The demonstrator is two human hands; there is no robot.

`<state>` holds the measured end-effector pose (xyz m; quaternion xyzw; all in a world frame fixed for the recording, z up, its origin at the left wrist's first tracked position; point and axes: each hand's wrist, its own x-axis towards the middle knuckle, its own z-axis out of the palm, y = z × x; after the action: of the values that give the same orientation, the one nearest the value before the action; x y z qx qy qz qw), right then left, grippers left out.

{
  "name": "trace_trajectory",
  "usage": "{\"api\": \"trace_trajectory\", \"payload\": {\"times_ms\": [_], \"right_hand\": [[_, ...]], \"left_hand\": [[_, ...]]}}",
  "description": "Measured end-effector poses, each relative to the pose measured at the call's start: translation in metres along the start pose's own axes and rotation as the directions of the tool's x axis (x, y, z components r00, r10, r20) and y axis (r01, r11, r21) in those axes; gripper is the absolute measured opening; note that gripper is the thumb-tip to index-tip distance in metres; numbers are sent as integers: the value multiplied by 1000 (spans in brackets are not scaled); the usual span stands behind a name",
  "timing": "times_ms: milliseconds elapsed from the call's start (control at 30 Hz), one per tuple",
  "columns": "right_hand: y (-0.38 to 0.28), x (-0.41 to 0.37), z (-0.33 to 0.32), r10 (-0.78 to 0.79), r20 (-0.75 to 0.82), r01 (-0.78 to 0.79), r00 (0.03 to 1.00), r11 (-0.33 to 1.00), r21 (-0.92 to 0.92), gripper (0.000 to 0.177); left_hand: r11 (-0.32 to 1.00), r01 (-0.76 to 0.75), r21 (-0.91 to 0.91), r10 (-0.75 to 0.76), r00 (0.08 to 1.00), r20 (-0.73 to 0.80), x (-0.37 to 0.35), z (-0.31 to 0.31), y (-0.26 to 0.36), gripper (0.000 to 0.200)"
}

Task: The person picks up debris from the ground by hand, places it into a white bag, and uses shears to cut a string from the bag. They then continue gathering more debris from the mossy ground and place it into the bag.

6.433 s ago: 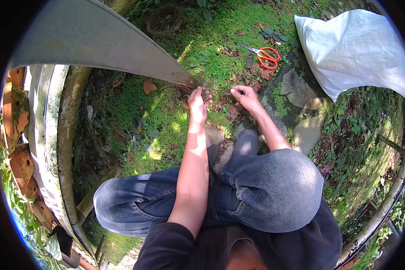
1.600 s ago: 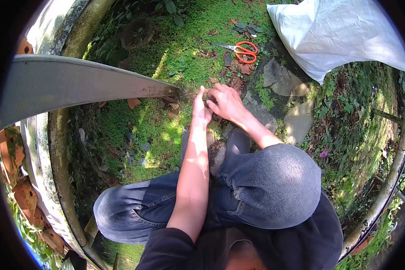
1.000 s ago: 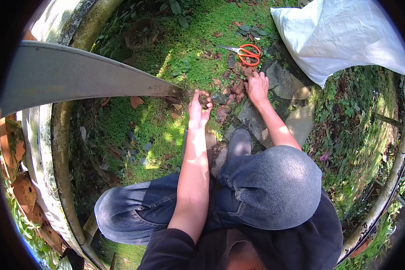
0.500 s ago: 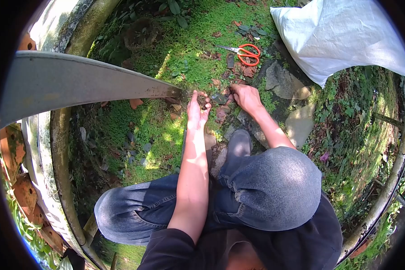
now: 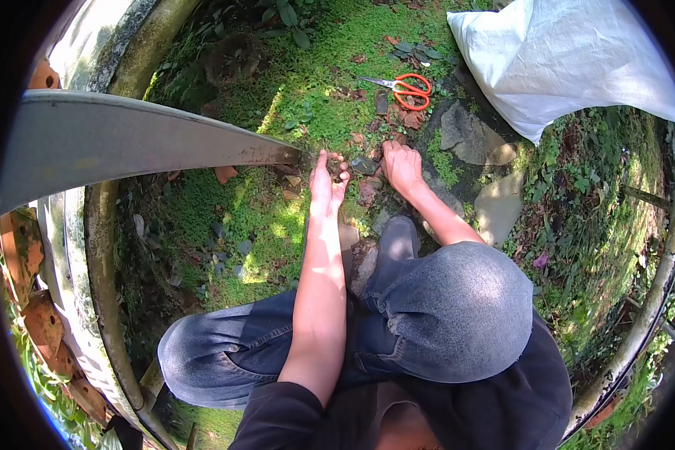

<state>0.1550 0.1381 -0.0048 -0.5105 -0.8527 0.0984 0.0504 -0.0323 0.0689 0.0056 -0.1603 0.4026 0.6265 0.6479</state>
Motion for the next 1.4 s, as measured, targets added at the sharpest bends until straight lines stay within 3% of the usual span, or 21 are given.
{"api": "trace_trajectory", "payload": {"times_ms": [200, 400, 600, 800, 900, 1033, 1100, 1167, 1233, 1267, 1400], "right_hand": [[0, 4, 3, 62, 49, -62, 997, 998, 0, 15], [5, 6, -13, 76, 102, -94, 992, 979, 179, 16], [-1, 9, -17, 79, 138, -89, 987, 994, 69, 12], [2, -4, 4, 2, 7, -2, 1000, 999, 45, 13], [0, -2, 4, 81, 30, -82, 996, 995, 52, 12], [-5, 3, -25, 123, -1, -118, 992, 958, 261, 13], [-12, 6, -45, 183, 1, -168, 983, 902, 398, 15], [-18, 9, -58, 201, 147, -249, 969, 785, 567, 14], [-17, 11, -69, 116, 285, -295, 952, 608, 737, 16], [-14, 12, -76, 35, 343, -279, 939, 661, 697, 18], [-12, 9, -78, -3, 249, -170, 969, 724, 668, 18]], "left_hand": [[1000, -8, 13, 7, 1000, 10, -1, -1, 0, 27], [1000, -7, 27, 7, 1000, -11, -1, 1, 1, 27], [999, -14, 30, 14, 1000, 9, 3, -2, -3, 28], [1000, -11, 26, 10, 999, 41, 0, 0, -3, 28], [996, -21, 84, 17, 998, 53, -4, 2, -3, 29], [974, -51, 223, 39, 998, 58, -4, 10, -7, 30], [919, -93, 384, 75, 995, 61, 1, 14, -15, 32], [855, -137, 500, 114, 991, 75, 4, 22, -27, 34], [909, -95, 405, 63, 994, 93, 2, 33, -35, 39], [895, -98, 434, 64, 994, 94, 2, 39, -40, 36], [891, -107, 442, 92, 994, 55, 8, 49, -57, 27]]}}
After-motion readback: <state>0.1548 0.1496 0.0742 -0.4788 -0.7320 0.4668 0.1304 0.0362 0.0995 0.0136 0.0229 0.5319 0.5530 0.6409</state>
